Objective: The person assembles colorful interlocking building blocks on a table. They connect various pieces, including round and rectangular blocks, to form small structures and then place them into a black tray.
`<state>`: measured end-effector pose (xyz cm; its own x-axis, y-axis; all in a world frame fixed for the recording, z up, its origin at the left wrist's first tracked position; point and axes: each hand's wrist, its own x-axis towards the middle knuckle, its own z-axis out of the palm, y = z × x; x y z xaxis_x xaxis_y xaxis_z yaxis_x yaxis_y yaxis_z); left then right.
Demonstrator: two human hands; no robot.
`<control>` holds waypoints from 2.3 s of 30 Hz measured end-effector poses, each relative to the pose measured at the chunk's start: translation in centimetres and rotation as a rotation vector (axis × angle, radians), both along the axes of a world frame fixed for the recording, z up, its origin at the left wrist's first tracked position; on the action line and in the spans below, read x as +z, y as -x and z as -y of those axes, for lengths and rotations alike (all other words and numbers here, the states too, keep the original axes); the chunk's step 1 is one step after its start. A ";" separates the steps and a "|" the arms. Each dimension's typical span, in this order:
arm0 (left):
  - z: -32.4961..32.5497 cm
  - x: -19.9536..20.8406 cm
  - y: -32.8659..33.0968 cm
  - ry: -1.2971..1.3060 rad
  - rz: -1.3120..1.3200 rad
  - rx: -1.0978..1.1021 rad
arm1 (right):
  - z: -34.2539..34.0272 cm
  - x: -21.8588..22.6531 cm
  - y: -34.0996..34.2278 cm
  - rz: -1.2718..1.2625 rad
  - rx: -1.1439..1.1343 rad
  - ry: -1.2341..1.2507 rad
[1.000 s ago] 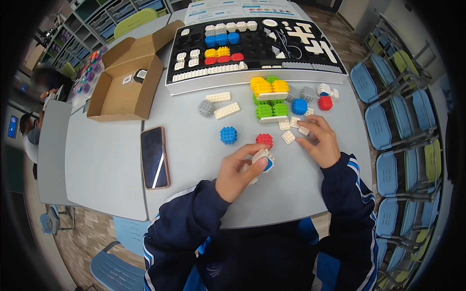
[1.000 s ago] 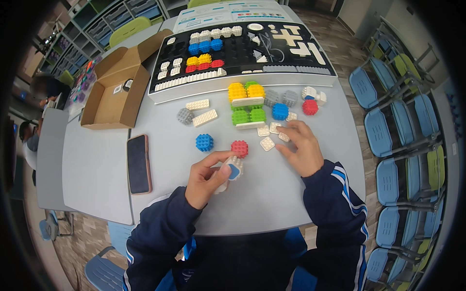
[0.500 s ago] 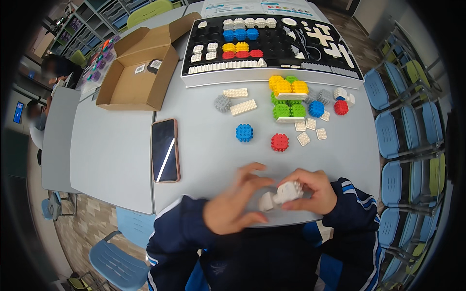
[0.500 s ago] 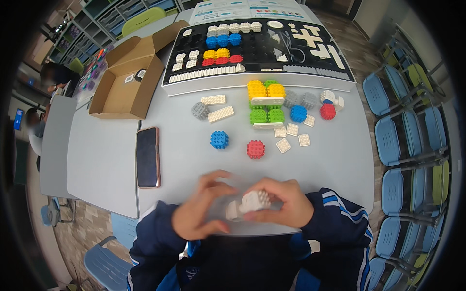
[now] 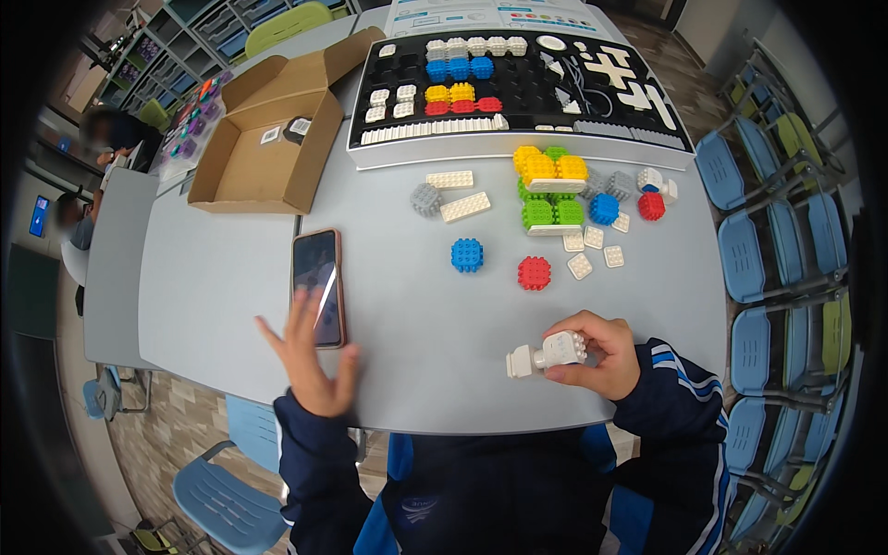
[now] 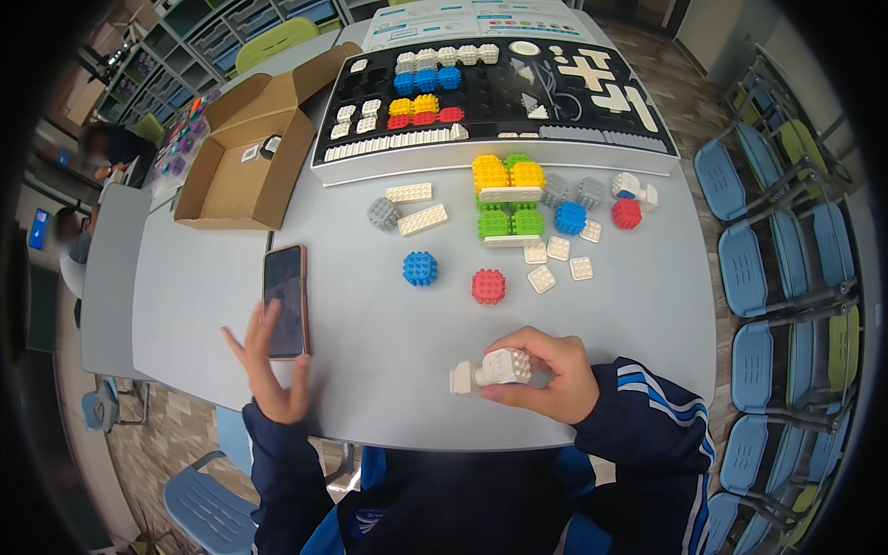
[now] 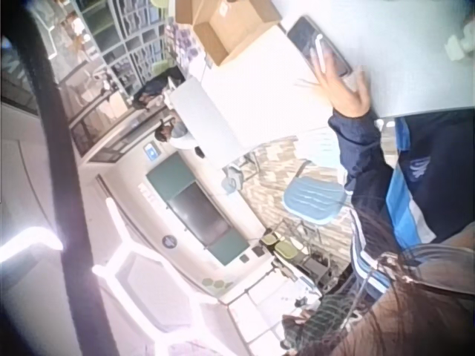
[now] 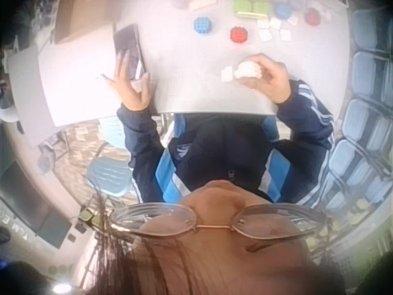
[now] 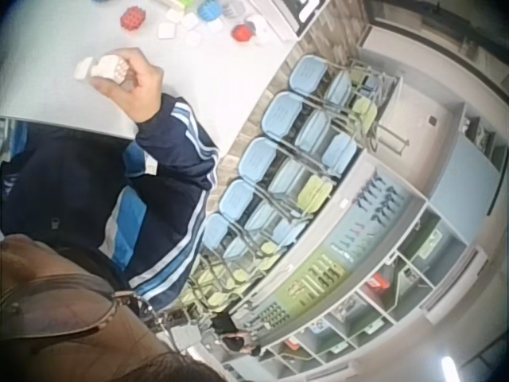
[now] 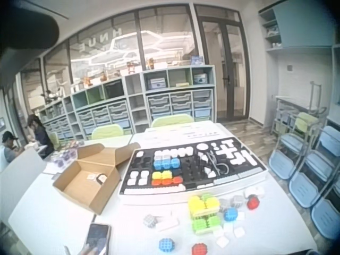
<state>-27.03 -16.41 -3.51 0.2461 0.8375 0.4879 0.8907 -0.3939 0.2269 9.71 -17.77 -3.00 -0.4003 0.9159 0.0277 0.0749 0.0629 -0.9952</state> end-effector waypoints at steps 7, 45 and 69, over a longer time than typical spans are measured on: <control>1.3 0.8 -11.8 0.467 0.370 -0.676 | 1.0 -1.6 0.8 -0.104 0.086 -0.010; -0.2 -3.3 -13.3 0.827 0.753 -0.791 | -0.2 -2.3 -0.9 0.042 0.146 -0.025; 1.1 -3.7 -13.9 0.584 0.547 -0.837 | 2.2 -3.2 1.0 -0.022 0.173 0.311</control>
